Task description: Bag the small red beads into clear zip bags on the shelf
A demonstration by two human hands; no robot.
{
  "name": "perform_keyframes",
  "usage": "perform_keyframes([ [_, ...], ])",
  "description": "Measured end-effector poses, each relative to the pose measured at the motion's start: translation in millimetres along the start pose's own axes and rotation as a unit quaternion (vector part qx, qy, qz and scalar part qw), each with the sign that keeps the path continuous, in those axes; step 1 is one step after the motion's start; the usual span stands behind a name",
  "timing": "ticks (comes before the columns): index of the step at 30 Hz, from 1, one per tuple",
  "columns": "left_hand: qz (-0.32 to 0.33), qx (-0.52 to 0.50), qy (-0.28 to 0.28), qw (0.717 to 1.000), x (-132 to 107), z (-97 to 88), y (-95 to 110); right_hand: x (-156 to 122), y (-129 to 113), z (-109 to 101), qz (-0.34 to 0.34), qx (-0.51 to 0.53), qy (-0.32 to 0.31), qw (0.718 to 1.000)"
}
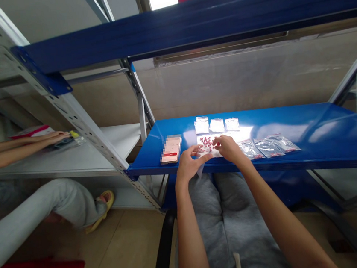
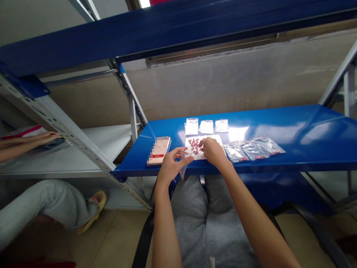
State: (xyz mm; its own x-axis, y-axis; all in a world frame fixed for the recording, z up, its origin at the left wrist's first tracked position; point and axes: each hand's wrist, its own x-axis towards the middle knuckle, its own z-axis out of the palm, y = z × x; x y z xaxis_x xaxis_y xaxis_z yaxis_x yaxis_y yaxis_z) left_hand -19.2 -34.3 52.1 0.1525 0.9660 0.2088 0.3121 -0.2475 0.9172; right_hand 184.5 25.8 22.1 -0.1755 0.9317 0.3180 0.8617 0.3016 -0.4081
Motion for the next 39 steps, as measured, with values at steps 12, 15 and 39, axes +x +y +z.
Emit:
perform_keyframes([
  [12,0.016,0.094,0.035,0.995,1,5.9,-6,-2,-10,4,0.021,-0.054,0.001,0.998],
  [15,0.017,0.104,0.038,0.994,1,5.9,-6,-2,-9,6,0.019,-0.054,0.002,0.998],
  [39,0.037,0.120,0.044,0.991,0,5.5,-3,-7,-24,-19,-0.023,0.106,0.012,0.994],
])
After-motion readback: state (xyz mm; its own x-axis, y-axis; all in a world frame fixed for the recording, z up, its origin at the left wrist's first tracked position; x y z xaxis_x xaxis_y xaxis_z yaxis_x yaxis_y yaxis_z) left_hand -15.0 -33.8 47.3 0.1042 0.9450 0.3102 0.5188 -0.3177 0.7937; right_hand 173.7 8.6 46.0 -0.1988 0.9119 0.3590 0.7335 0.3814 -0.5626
